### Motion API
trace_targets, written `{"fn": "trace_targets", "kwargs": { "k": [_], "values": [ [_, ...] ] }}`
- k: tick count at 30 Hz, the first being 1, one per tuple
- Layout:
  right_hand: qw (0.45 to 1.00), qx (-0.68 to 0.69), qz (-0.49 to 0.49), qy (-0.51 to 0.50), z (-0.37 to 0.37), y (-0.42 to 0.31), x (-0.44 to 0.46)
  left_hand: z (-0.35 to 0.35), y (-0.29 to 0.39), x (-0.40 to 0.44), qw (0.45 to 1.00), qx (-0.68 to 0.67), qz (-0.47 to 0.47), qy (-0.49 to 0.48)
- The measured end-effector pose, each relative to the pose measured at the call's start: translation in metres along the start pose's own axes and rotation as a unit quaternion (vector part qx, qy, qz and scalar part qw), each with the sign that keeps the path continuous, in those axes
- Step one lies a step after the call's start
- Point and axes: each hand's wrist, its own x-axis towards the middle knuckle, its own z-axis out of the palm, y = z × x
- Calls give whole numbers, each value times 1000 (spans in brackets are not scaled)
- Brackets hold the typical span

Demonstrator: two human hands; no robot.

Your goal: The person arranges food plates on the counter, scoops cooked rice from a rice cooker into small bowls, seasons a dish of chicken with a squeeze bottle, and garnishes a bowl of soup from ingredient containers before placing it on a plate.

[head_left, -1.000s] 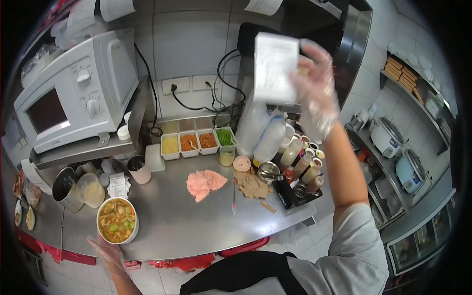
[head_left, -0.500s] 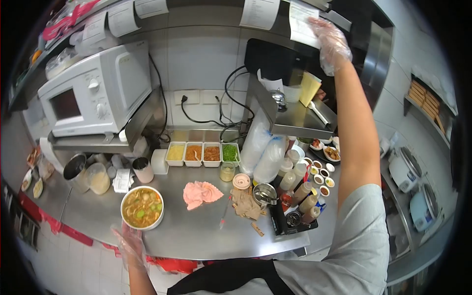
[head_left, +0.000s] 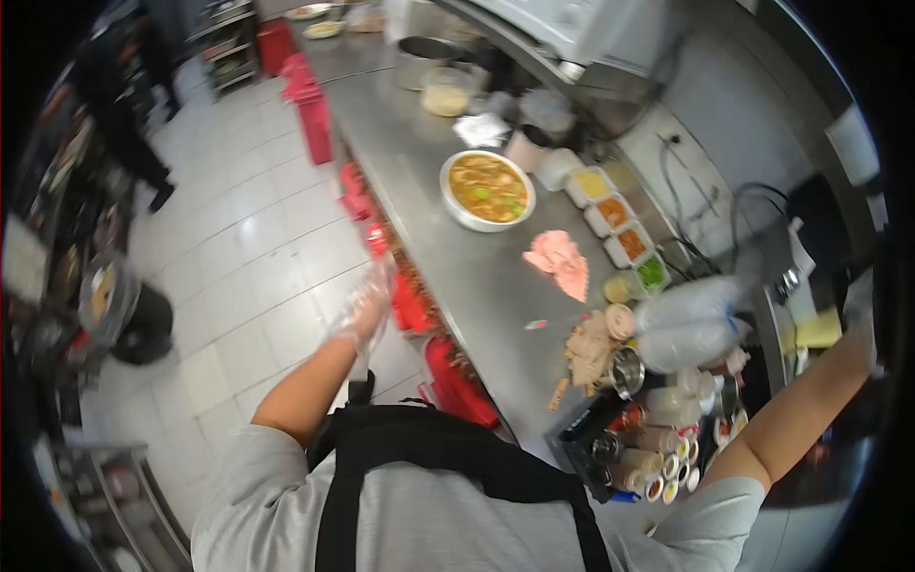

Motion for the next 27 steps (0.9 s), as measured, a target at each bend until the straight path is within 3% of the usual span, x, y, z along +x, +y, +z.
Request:
{"fn": "trace_targets", "kwargs": {
  "k": [1,2,3,4,5,6,9,11,13,14,17,18,19,20,22,23,24,25,26,27],
  "values": [
    [996,26,-83,-19,16,-26,7,-17,-41,-43,990,133,7,-39],
    [997,-14,-57,-40,14,-63,13,-34,-79,-87,962,262,24,-75],
    [996,-55,-32,-63,11,-99,20,-43,-110,-143,919,384,-27,-86],
    [997,11,-33,-69,14,-121,26,-64,-166,-192,918,360,-77,-148],
    [993,78,-33,-77,15,-143,31,-76,-38,-223,835,336,-349,-262],
    [984,162,-61,-42,26,-164,39,-99,-85,-274,791,386,-369,-300],
    [904,390,-164,61,55,-228,72,-164,-121,-389,805,370,-455,-97],
    [843,518,-135,46,62,-280,87,-194,-142,-475,783,362,-505,19],
    [795,576,-190,23,89,-321,96,-215,-155,-547,764,354,-528,106],
    [785,568,-244,-37,112,-329,98,-222,-154,-565,776,365,-502,116],
    [729,609,-12,-312,94,-507,132,-222,-196,-626,804,338,-439,217],
    [748,602,-79,-267,78,-561,150,-215,-229,-650,807,308,-421,278],
    [640,678,-58,-357,94,-606,133,-210,-207,-664,817,296,-418,265],
    [610,630,-177,-446,123,-648,101,-208,-182,-679,827,286,-415,251],
    [490,629,-233,-557,153,-740,41,-192,-189,-735,812,196,-472,281],
    [356,662,-151,-642,165,-777,4,-182,-217,-769,838,235,-420,257],
    [424,611,-155,-650,175,-810,-33,-179,-239,-801,860,274,-365,230],
    [489,557,-153,-654,185,-834,-64,-183,-206,-826,839,264,-412,238],
    [511,519,-145,-670,190,-852,-81,-187,-159,-850,817,253,-459,242],
    [491,509,-127,-696,190,-868,-86,-191,-135,-873,785,216,-500,296]
  ]
}}
